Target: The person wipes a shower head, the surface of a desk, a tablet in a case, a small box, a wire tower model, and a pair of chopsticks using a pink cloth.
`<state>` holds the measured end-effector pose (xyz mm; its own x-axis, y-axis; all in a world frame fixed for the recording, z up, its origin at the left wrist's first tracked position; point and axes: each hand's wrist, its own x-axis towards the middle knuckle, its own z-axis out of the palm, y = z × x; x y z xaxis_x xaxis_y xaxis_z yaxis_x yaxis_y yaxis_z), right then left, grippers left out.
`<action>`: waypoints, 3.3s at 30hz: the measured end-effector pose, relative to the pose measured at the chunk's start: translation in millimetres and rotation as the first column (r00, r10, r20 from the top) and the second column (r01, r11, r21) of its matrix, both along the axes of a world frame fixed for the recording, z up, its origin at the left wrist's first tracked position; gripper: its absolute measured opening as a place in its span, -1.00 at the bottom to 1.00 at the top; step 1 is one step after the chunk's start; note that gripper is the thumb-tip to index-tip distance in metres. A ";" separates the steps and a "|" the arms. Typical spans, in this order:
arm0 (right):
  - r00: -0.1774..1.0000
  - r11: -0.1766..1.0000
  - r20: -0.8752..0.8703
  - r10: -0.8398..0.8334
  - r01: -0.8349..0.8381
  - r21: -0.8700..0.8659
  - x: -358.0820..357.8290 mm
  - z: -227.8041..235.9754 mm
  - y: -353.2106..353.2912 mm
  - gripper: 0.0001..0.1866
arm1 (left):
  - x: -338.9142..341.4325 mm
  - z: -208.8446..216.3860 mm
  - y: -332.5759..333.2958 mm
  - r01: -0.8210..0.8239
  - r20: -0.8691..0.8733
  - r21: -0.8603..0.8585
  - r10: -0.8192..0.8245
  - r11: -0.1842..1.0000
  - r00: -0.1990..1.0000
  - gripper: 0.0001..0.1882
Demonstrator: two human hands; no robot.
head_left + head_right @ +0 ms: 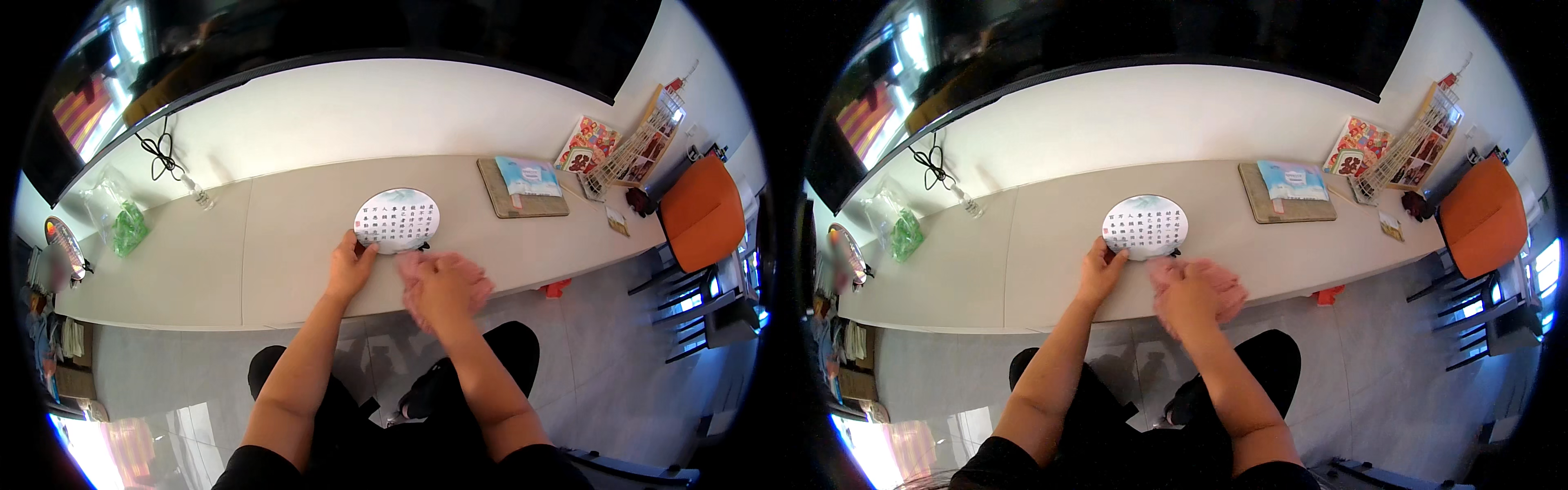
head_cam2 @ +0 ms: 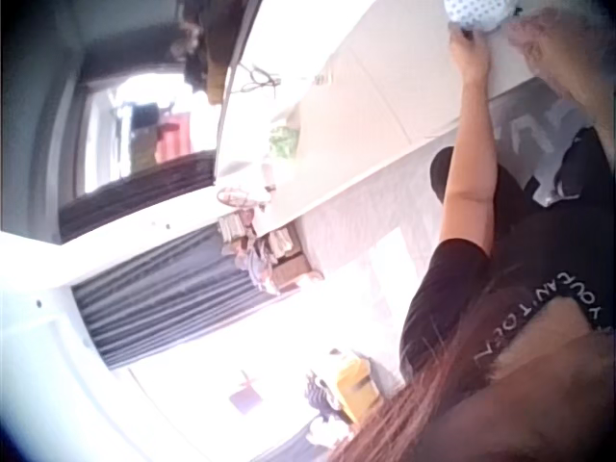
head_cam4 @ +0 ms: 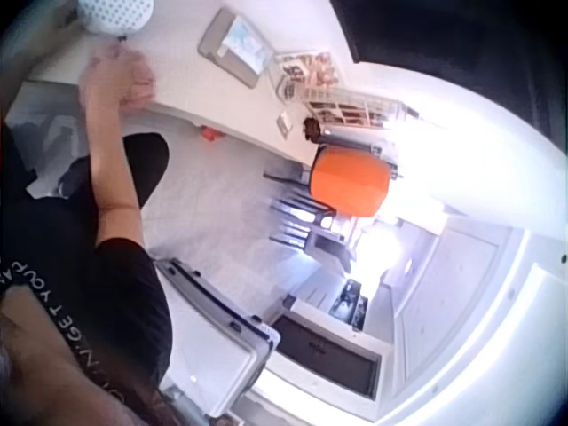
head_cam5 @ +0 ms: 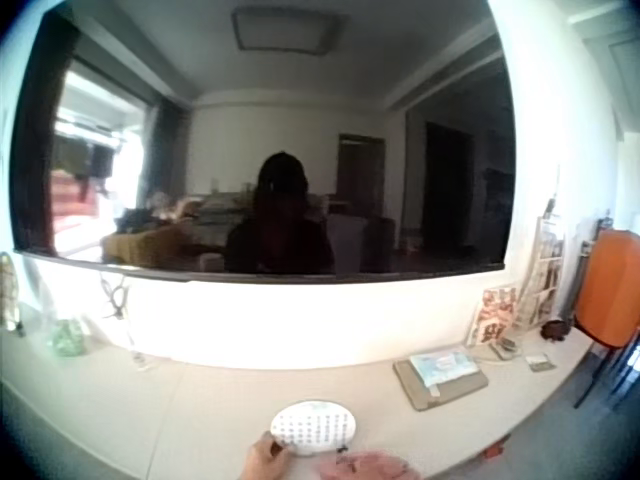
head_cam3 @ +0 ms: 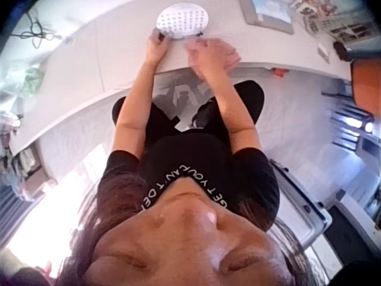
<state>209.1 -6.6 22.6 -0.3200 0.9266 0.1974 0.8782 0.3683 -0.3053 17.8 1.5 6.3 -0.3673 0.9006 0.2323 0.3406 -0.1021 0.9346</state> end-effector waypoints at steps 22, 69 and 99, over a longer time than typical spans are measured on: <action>0.977 0.953 -0.088 0.192 -0.164 0.256 56.6 -13.4 2.3 -0.66 | -4.5 -13.7 3.7 -0.076 0.025 0.115 0.074 0.990 0.997 -0.48; 0.659 0.678 -0.162 0.734 -0.705 0.208 -93.1 -6.6 108.4 -0.56 | -99.2 22.0 -0.3 -0.263 0.531 0.043 0.201 0.964 0.823 -0.46; 0.596 0.740 -0.541 0.593 -0.669 0.074 -100.5 1.2 90.2 -0.56 | -100.6 21.0 -56.1 -0.238 0.098 -0.189 0.260 0.953 0.961 -0.85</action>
<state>108.6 83.5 23.8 -0.7228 0.5586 0.4069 0.1417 0.6961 -0.7038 -82.8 -54.6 27.3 -0.6006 0.7993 0.0213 0.2190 0.1388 0.9658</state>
